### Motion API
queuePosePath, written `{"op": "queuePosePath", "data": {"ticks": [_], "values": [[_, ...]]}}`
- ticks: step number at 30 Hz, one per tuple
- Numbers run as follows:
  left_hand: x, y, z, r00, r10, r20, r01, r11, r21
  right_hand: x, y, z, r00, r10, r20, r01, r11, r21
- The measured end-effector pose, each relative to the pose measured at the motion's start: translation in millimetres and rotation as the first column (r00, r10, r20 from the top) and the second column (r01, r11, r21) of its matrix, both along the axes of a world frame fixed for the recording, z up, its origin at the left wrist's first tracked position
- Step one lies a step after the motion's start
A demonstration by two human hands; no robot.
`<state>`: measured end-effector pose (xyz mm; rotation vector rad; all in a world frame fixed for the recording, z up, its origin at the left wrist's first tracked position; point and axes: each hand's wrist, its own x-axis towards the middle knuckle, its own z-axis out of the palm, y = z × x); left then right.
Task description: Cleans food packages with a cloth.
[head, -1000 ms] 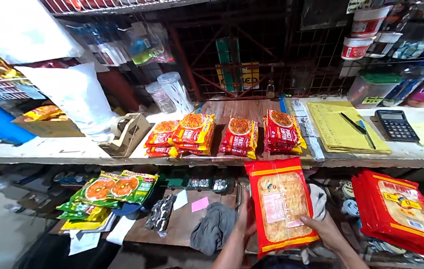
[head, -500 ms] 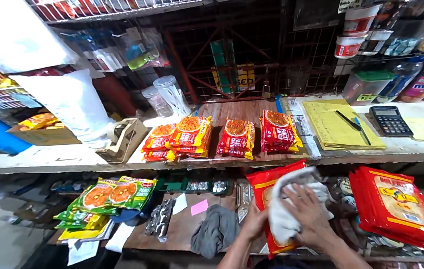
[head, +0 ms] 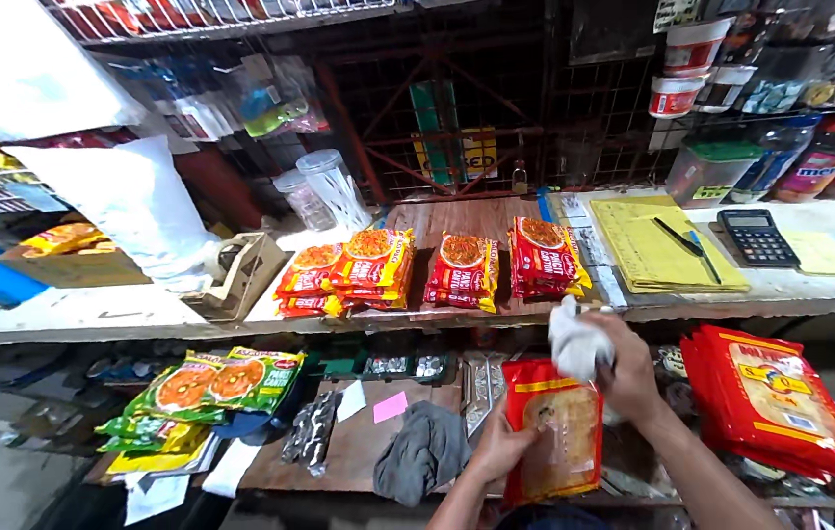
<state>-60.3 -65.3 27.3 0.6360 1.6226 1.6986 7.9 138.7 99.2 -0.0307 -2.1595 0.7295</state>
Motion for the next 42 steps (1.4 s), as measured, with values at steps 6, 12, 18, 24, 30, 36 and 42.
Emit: {"op": "queuePosePath", "data": {"ticks": [6, 12, 18, 24, 30, 36, 42], "values": [[26, -23, 25, 0.997, 0.077, -0.017, -0.077, 0.903, -0.422, -6, -60, -42, 0.944, 0.220, 0.245, -0.299, 0.886, 0.355], [13, 7, 14, 0.939, -0.143, -0.313, 0.034, 0.943, -0.331, -48, -28, 21, 0.509, 0.160, 0.846, -0.179, 0.981, -0.077], [7, -9, 1, 0.991, 0.030, -0.133, -0.043, 0.995, -0.091, 1, 61, 10, 0.834, 0.022, 0.551, 0.165, 0.944, -0.287], [1, -8, 0, 0.998, 0.062, -0.019, -0.062, 0.998, 0.017, 37, 48, -35, 0.878, 0.387, 0.283, -0.156, 0.789, -0.594], [0, -6, 3, 1.000, 0.008, 0.015, -0.008, 0.999, 0.036, 24, 25, -47, 0.983, 0.047, 0.178, 0.114, 0.603, -0.789], [-1, -13, -3, 0.996, 0.036, 0.084, -0.039, 0.999, 0.038, 30, 68, -12, 0.923, -0.333, 0.195, 0.313, 0.350, -0.883], [-3, -6, -1, 0.995, 0.026, 0.091, -0.032, 0.997, 0.076, 29, 40, -8, 0.879, 0.144, 0.454, -0.019, 0.963, -0.270]]}}
